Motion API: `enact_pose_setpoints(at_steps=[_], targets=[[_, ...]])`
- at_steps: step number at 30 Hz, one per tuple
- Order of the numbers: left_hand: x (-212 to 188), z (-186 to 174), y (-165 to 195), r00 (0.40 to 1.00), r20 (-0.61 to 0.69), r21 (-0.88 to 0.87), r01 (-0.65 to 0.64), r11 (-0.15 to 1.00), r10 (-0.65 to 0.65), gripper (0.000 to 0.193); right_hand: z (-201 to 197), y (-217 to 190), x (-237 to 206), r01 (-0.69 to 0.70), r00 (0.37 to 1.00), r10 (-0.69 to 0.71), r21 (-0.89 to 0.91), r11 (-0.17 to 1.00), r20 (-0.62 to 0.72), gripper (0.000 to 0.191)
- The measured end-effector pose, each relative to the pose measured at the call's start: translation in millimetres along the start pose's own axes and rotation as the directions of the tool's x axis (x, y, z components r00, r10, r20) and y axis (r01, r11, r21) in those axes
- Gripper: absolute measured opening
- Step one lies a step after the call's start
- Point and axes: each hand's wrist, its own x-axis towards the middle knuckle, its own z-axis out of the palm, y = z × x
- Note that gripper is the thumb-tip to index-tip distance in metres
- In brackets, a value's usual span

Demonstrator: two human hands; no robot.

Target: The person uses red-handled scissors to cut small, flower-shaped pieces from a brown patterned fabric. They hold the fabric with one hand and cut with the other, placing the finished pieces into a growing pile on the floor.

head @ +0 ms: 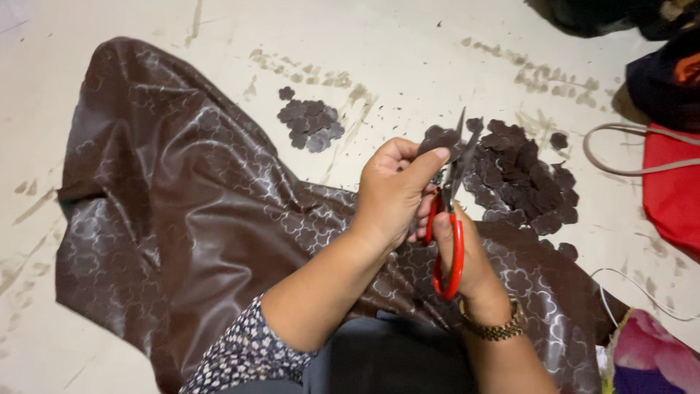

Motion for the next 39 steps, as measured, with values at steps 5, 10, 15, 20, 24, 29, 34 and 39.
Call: enact_pose_setpoints(at_steps=[5, 10, 15, 20, 24, 29, 34, 39], targets=[[-3.0, -0.7, 4.0, 0.999, 0.033, -0.001, -0.02, 1.0, 0.02, 0.024, 0.9, 3.4, -2.4, 0.019, 1.0, -0.02, 0.038, 0.999, 0.024, 0.053], [-5.7, -1.5, 3.8, 0.999, 0.022, -0.019, -0.034, 0.999, 0.035, 0.022, 2.3, 6.5, -2.2, 0.002, 1.0, -0.003, 0.021, 1.0, 0.01, 0.058], [-5.0, -2.3, 4.0, 0.997, 0.029, 0.027, -0.067, 0.997, 0.066, 0.021, 2.8, 3.2, 1.0, 0.017, 1.0, -0.018, -0.093, 0.995, -0.008, 0.061], [-4.4, -3.3, 0.6, 0.997, 0.025, -0.009, -0.071, 0.997, 0.072, 0.021, 6.4, -0.8, 1.1, 0.022, 0.999, -0.028, -0.162, 0.987, -0.038, 0.058], [-3.3, -4.6, -2.8, 0.997, 0.02, -0.018, -0.08, 0.997, 0.08, 0.021, 11.0, -2.3, 1.8, 0.02, 0.999, -0.026, -0.118, 0.993, -0.047, 0.056], [-1.1, -5.5, -5.5, 0.995, 0.028, -0.039, -0.093, 0.995, 0.094, 0.021, 14.1, -4.5, -0.6, 0.025, 0.997, -0.033, -0.106, 0.994, -0.073, 0.053], [-0.3, -8.7, -4.0, 0.995, 0.035, -0.063, -0.093, 0.994, 0.095, 0.02, 11.3, -6.9, -0.2, 0.021, 0.998, -0.029, -0.132, 0.991, -0.056, 0.054], [3.1, -10.5, -5.7, 0.991, -0.019, 0.011, -0.134, 0.991, 0.134, 0.019, 10.6, -8.0, -0.4, -0.008, 0.998, 0.002, -0.12, 0.993, -0.055, 0.055]])
